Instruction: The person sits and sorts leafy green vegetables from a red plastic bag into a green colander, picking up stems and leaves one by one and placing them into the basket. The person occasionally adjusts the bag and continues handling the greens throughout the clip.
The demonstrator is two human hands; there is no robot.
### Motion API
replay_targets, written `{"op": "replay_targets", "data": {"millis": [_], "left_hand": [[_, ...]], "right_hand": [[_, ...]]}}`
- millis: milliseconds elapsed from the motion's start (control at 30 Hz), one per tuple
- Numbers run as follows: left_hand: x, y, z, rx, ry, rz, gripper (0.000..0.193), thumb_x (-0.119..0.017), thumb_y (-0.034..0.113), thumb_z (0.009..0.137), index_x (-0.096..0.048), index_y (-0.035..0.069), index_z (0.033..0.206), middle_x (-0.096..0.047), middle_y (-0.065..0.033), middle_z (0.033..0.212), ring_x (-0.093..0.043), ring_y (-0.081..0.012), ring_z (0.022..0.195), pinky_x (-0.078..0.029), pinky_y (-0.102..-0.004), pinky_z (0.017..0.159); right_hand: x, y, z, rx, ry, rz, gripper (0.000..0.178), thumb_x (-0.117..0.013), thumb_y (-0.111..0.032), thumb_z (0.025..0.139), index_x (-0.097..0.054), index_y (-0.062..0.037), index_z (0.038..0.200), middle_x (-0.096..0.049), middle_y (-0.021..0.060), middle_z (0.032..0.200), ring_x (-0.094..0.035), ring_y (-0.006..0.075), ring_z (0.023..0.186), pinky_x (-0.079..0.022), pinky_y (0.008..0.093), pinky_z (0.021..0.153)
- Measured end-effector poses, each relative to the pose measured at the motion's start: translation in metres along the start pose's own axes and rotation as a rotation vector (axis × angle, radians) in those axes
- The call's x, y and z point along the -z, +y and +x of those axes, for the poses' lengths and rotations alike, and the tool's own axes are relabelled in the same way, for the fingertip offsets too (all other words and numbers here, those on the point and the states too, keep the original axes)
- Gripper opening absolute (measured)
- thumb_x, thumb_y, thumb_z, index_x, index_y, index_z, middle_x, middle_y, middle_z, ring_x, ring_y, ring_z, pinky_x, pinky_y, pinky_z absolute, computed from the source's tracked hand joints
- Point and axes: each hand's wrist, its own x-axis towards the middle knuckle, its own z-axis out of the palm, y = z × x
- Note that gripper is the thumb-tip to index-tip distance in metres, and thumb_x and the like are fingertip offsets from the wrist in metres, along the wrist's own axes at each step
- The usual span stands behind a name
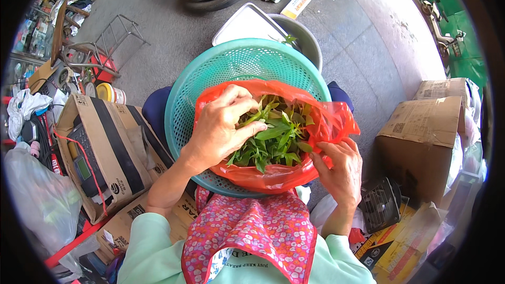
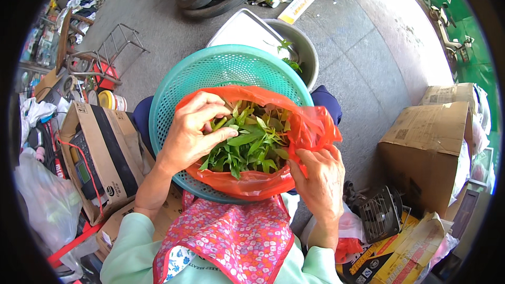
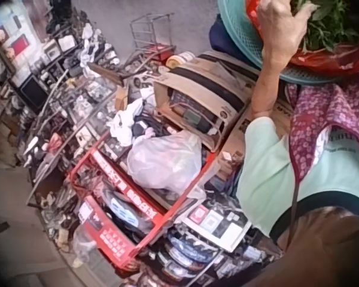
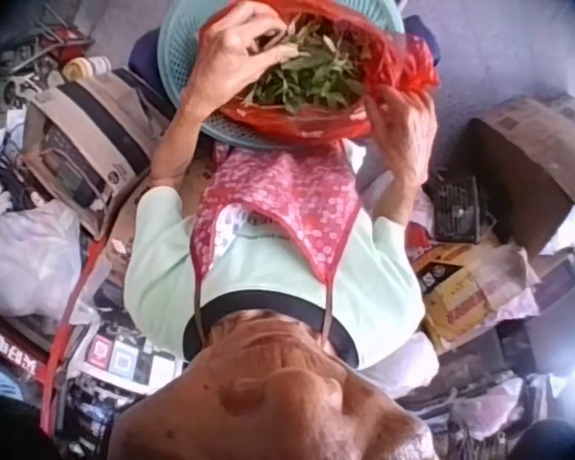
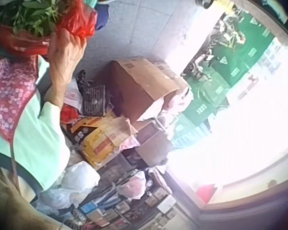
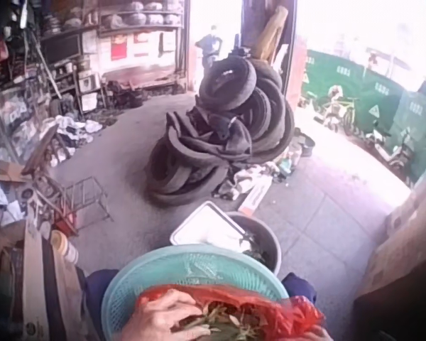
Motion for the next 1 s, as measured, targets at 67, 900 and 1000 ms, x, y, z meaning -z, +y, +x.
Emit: {"op": "replay_targets", "data": {"millis": [67,900,1000], "left_hand": [[0.006,0.000,0.000,-0.065,0.032,-0.030,0.027,-0.082,0.011,0.073,-0.069,-0.001,0.093,-0.060,-0.0098,0.093,-0.061,-0.0146,0.075,-0.048,-0.0258,0.062],[0.014,0.018,0.012,0.324,0.002,-1.292,0.029,-0.058,0.022,0.098,-0.067,-0.002,0.113,-0.066,-0.0084,0.093,-0.066,-0.0146,0.071,-0.057,-0.0265,0.066],[0.013,0.020,0.010,0.199,0.027,-1.296,0.026,-0.061,0.020,0.096,-0.069,-0.001,0.108,-0.066,-0.0089,0.093,-0.066,-0.0148,0.073,-0.057,-0.0265,0.066]], "right_hand": [[0.009,-0.005,0.004,0.043,0.112,0.032,0.016,-0.073,-0.009,0.076,-0.069,-0.0025,0.090,-0.068,0.0115,0.077,-0.065,0.0280,0.077,-0.046,0.0424,0.089],[-0.003,-0.046,0.040,-0.252,-0.149,1.184,0.017,-0.073,-0.007,0.085,-0.069,0.0025,0.098,-0.067,0.0033,0.077,-0.062,0.0096,0.068,-0.049,0.0229,0.062],[-0.001,-0.026,0.045,-0.268,-0.420,1.552,0.019,-0.069,-0.012,0.091,-0.069,0.0029,0.102,-0.067,0.0024,0.081,-0.060,0.0071,0.071,-0.049,0.0218,0.063]]}}
